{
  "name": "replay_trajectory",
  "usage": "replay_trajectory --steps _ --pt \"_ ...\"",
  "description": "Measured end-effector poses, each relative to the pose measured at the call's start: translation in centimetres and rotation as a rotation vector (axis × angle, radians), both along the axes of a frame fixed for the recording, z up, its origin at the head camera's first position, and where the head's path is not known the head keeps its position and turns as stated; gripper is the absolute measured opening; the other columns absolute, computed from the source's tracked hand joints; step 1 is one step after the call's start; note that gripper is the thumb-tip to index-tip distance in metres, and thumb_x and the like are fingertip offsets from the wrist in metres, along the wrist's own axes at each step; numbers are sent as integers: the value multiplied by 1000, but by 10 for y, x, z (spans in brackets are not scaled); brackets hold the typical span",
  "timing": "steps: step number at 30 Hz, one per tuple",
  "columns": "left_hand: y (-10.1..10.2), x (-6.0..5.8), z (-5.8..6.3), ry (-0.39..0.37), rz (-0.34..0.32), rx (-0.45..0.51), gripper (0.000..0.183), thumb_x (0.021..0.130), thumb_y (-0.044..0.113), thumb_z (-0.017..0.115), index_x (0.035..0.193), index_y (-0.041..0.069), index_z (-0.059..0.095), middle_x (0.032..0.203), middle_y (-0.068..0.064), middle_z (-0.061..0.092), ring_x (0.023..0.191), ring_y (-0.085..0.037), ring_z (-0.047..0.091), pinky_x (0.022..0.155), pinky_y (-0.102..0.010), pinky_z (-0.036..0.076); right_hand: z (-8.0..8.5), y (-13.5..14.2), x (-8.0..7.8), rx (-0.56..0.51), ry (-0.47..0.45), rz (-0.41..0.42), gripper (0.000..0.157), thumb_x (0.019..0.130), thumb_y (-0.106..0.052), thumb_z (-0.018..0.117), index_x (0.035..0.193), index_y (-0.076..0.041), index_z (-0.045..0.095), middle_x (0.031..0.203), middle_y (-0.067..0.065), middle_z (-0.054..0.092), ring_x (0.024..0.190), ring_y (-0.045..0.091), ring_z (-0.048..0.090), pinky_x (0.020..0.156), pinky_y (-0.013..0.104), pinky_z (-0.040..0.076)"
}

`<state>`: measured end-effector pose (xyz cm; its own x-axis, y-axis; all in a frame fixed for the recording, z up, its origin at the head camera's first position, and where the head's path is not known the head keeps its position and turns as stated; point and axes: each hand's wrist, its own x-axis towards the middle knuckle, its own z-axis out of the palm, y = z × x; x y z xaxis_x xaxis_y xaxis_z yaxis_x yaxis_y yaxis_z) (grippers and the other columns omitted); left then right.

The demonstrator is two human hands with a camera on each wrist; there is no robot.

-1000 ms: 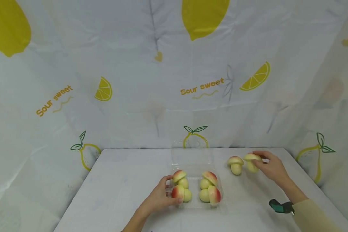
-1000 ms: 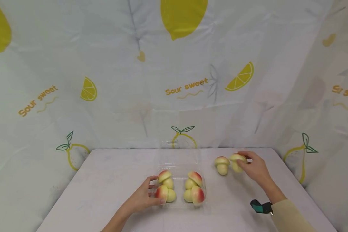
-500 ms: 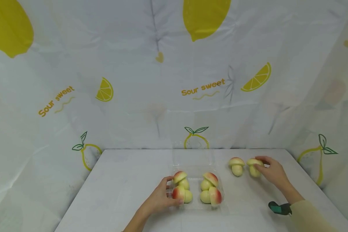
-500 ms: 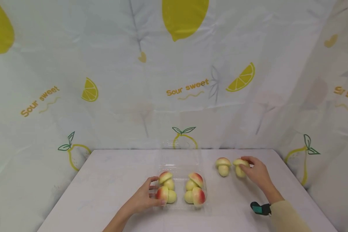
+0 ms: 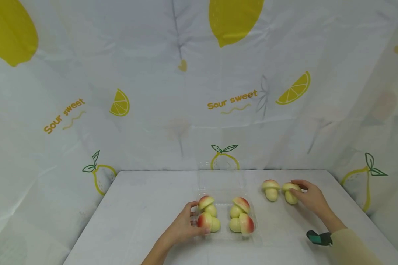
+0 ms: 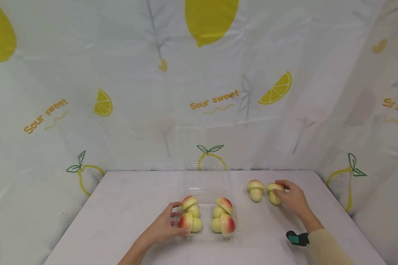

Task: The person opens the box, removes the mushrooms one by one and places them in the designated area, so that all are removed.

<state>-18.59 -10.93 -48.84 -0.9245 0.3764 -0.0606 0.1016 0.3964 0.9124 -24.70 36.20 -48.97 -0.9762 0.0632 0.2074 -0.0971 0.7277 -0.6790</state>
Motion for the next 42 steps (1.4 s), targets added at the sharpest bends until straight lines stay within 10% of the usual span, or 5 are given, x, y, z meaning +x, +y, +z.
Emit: replay_trajectory --steps 32,42 --pt "-1 -1 -1 24 -6 -4 94 78 30 90 149 6 35 144 -28 45 116 -41 61 92 -53 54 45 -31 23 77 241 92 38 93 -11 74 124 9 62 124 31 61 112 49 57 92 57 48" --pt "0 -1 -1 23 -4 -9 95 77 30 91 149 4 35 142 -28 46 117 -41 61 92 -52 54 60 -58 34 22 268 119 36 93 -10 74 123 7 64 121 27 64 109 45 61 85 2 42"
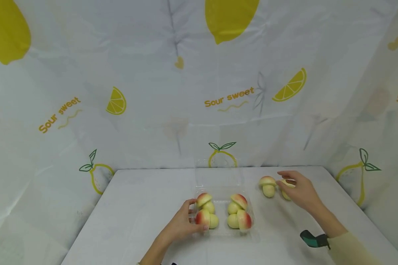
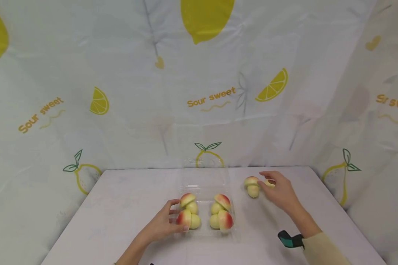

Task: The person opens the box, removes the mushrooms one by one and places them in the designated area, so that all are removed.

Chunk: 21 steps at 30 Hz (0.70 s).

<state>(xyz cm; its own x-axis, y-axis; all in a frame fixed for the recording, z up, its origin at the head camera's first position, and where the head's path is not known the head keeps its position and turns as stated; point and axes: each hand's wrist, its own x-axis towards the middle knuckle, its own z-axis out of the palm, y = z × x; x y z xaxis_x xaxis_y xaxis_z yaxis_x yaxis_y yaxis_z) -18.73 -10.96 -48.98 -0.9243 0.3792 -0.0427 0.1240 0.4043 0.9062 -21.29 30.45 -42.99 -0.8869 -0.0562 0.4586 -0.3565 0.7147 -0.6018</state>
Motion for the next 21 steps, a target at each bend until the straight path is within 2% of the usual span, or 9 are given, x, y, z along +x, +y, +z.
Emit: replay_trajectory --steps 2,4,7,9,11,21 --pt "0 0 0 -3 0 -2 95 77 30 91 149 5 35 143 -28 46 117 -41 61 92 -52 54 3 -5 2 -2 3 6 36 93 -11 74 123 7 64 121 27 64 109 45 62 85 3 41" --pt "0 0 0 -4 0 -2 95 77 30 91 149 5 35 144 -28 45 117 -41 61 92 -52 54 5 -8 3 8 9 7 36 93 -11 75 123 6 64 120 26 65 108 44 63 87 10 48" --pt "0 0 -1 -11 0 7 94 77 29 91 149 5 35 144 -28 45 116 -41 61 91 -52 55 8 -15 6 16 20 5 36 92 -11 76 122 5 65 120 24 66 107 42 64 89 32 57" --pt "0 0 -1 -12 -1 12 93 77 29 91 149 5 35 144 -28 45 116 -41 61 91 -52 55 9 -20 7 21 26 3 36 91 -12 77 121 5 66 119 23 66 106 41 65 88 48 56" --pt "0 0 -1 -13 -1 16 93 77 28 91 149 6 35 144 -28 45 116 -41 62 91 -52 55 10 -24 8 21 26 2 37 91 -13 77 122 5 66 119 22 67 106 41 65 88 55 54" --pt "0 0 -2 -15 3 6 94 77 29 91 149 6 35 142 -29 47 115 -41 62 92 -53 54 12 -47 10 9 15 49 35 89 -8 78 119 3 67 116 17 69 104 37 65 87 52 56"
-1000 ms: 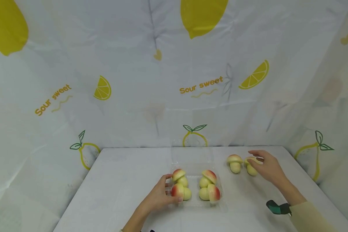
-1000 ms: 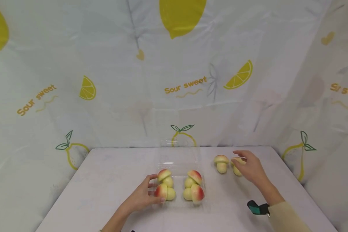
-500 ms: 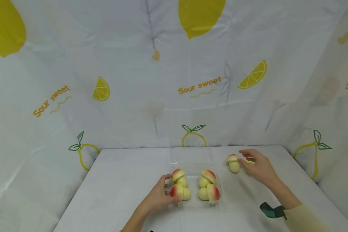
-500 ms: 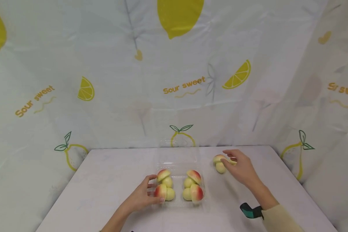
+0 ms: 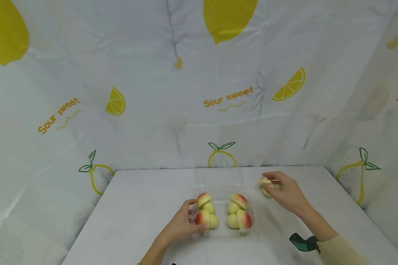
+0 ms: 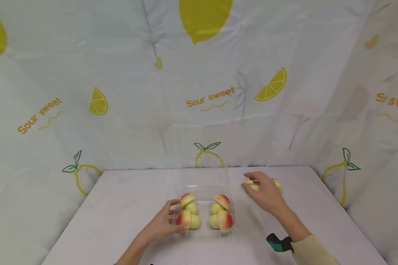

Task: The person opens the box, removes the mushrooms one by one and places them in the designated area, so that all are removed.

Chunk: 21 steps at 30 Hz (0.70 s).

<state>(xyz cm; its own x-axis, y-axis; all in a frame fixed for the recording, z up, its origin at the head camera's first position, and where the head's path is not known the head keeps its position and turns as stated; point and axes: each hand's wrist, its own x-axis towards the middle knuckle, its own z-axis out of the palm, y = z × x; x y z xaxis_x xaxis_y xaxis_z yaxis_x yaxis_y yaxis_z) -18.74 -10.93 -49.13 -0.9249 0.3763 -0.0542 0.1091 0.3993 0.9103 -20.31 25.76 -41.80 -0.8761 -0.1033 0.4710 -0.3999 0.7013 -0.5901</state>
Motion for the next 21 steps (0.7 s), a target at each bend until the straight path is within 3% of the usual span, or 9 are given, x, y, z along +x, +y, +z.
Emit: replay_trajectory --steps 7,17,21 --pt "0 0 0 12 0 -4 93 77 29 91 149 5 35 141 -30 47 115 -41 62 92 -53 54 -6 -14 1 -5 7 58 33 90 -9 78 118 4 68 115 17 69 103 36 66 89 53 55" --pt "0 -1 1 2 0 6 94 77 28 91 149 5 35 140 -30 48 114 -41 63 92 -52 54 -23 -33 -1 40 35 114 29 86 -9 81 113 -5 72 105 1 71 94 22 66 83 43 59" --pt "0 -1 1 -8 1 6 94 77 28 91 149 6 35 138 -29 50 114 -41 63 91 -53 54 -26 -38 1 50 -26 130 30 88 -15 80 115 -5 71 111 3 72 99 27 66 86 47 57"
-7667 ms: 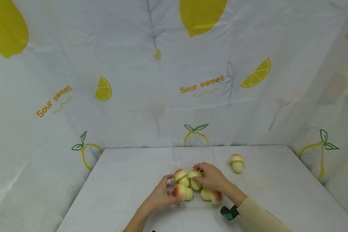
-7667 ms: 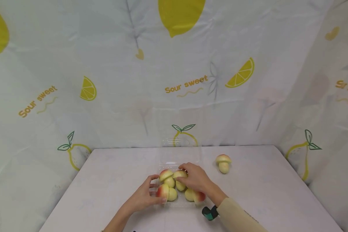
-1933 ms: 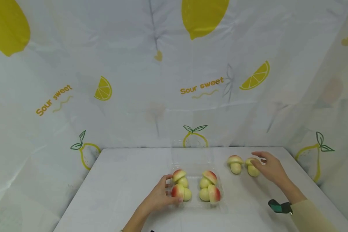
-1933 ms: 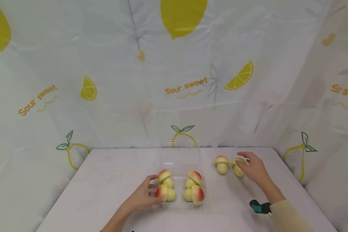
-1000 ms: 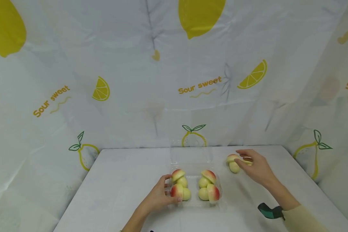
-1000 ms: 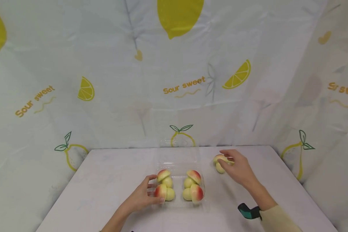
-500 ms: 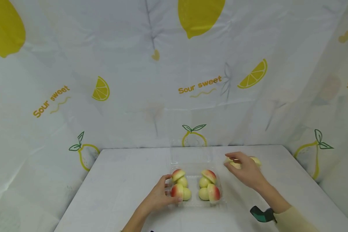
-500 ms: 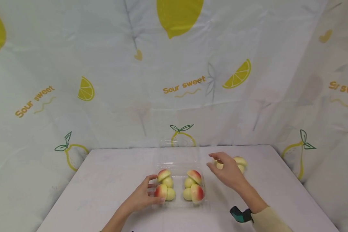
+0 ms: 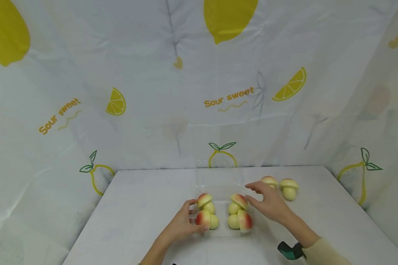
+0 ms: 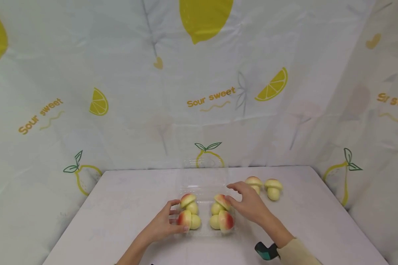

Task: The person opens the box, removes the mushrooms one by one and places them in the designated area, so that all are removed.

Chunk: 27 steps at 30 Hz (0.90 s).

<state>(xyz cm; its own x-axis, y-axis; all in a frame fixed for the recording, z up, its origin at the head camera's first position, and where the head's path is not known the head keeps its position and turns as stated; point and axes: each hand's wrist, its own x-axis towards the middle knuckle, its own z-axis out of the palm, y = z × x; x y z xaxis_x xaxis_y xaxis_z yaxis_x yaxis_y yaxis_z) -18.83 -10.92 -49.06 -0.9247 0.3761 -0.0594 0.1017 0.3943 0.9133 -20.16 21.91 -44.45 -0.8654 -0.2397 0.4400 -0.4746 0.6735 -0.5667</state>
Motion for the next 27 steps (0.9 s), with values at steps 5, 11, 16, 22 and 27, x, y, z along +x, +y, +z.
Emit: replay_trajectory --steps 5,11,16,22,27 --pt "1 1 0 -4 1 1 94 77 28 91 149 5 35 138 -28 50 114 -41 62 91 -53 54 -3 -5 2 22 -89 16 30 92 -19 77 119 -6 70 118 7 69 108 32 65 90 51 54" --pt "1 0 -1 4 4 -2 94 77 28 91 149 5 35 137 -29 50 114 -41 63 91 -53 55 -5 -10 1 71 -68 46 28 93 -20 75 117 -5 71 117 6 70 107 30 65 88 50 54" --pt "0 0 0 7 4 -10 94 77 29 91 149 5 35 138 -29 50 114 -42 63 91 -53 54 -7 -15 -2 75 -68 84 28 94 -19 74 117 -4 71 115 5 70 104 30 66 87 47 55" --pt "0 0 0 3 -2 -12 94 77 29 91 149 6 35 140 -28 49 115 -41 62 91 -53 55 -9 -19 -4 55 -95 114 27 93 -18 75 115 -2 71 102 -1 67 93 21 62 85 46 54" --pt "1 0 0 1 -1 -14 94 77 29 91 150 7 35 140 -28 49 115 -40 62 91 -53 55 -12 -22 -5 73 -93 98 27 90 -17 76 114 -5 72 94 -5 62 87 17 58 81 37 52"
